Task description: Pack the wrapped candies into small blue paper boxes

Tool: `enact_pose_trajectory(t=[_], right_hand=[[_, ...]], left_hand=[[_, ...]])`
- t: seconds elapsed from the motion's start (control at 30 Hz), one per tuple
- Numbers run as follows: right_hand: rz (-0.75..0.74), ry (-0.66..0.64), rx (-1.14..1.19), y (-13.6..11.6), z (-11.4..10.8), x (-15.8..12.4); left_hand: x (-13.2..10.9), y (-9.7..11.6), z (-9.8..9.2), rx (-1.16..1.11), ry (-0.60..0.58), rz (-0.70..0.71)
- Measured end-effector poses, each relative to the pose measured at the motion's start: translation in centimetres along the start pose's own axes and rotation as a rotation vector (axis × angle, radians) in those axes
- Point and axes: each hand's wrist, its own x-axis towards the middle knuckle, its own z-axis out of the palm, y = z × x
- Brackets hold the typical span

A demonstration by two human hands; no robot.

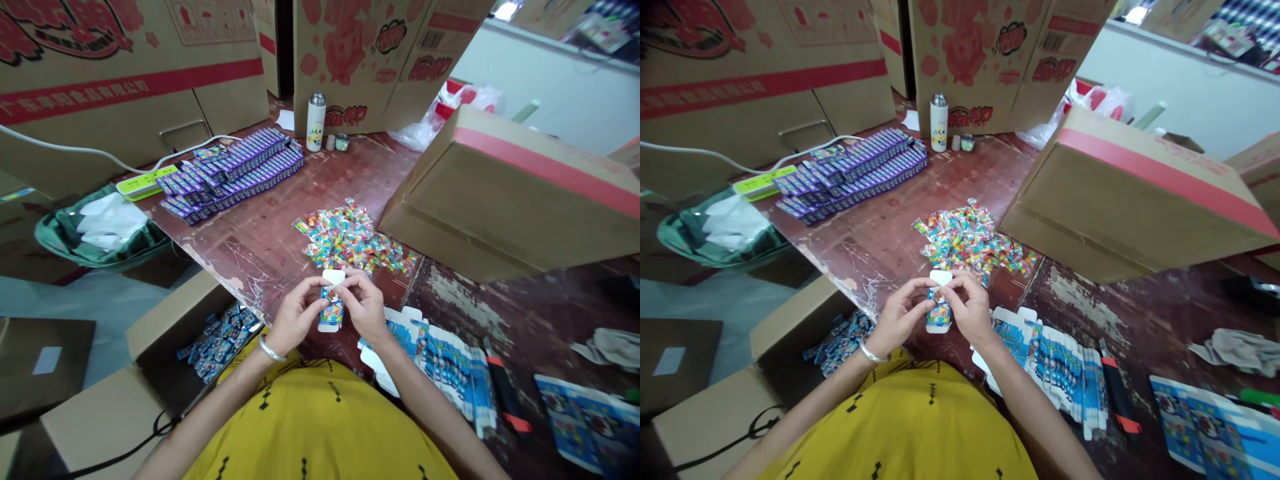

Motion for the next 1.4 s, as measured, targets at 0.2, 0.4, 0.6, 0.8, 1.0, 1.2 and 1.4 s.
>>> enact_pose_trajectory(t=[0.2,0.4,0.6,0.8,1.0,1.2,1.4], right_hand=[[0.078,-0.083,0.194,-1.0,0.1,1.1],[0.241,-0.255,0.178,-1.3,-0.7,2.7],[0.271,-0.283,0.095,-1.4,-0.8,3.6],[-0.048,-0.322,-0.065,-1.7,-0.5,2.6],[-0.046,-0.337,-0.355,0.8,-0.7,6.0],[-0.004,-0.207,-0.669,3.7,2.9,11.1],[-0.045,-0.240,-0.523,3.5,3.3,11.7]], left_hand=[[0.1,-0.4,0.1,-0.115,0.124,-0.012],[-0.3,0.5,-0.9,0.028,0.044,-0.016],[-0.4,1.1,-1.3,0.087,-0.016,0.006],[-0.7,-0.3,-1.8,0.030,0.026,-0.040],[-0.3,-1.5,-3.8,-0.032,0.159,-0.123],[-0.1,-1.8,-5.5,-0.018,0.293,-0.236],[-0.7,-2.0,-6.4,-0.163,0.256,-0.330]])
